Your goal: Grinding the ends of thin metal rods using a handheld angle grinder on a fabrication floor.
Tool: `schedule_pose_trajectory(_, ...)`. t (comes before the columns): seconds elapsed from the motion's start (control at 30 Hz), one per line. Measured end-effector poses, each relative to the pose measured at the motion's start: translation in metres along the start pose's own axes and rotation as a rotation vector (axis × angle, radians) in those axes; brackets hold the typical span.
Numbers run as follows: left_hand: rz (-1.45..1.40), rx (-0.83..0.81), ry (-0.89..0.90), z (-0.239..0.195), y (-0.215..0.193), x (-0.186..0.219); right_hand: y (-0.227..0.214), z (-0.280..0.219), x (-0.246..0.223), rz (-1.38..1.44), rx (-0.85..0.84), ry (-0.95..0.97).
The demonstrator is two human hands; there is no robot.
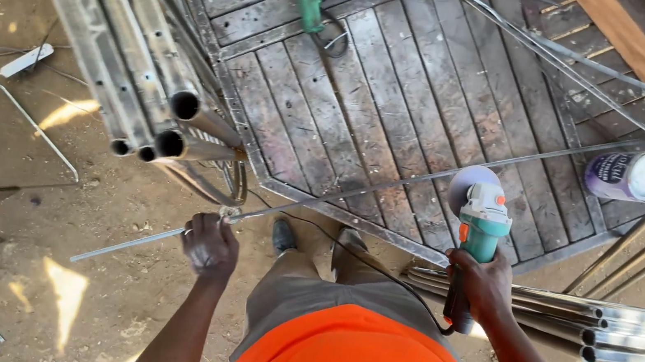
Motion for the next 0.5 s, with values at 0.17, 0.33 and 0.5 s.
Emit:
schedule_pose_trajectory(0.17, 0.035, -0.079, 0.030, 0.020, -0.012, -0.054, 0.027, -0.029, 0.006, -0.020, -0.004, -0.011)
schedule_pose_trajectory(0.33, -0.194, -0.734, -0.064, 0.048, 0.048, -0.125, 0.051, -0.066, 0.012, -0.021, 0.024, -0.020)
schedule_pose_trajectory(0.5, -0.286, -1.403, -0.099, 0.075, 0.035, -0.116, 0.066, -0.094, 0.022, 0.025, 0.089, -0.003)
Point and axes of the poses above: each hand's wrist, its own z-axis towards the middle knuckle, its own y-axis out of the palm, x = y × z, the point moved 2 cm from there along z, towards the middle knuckle
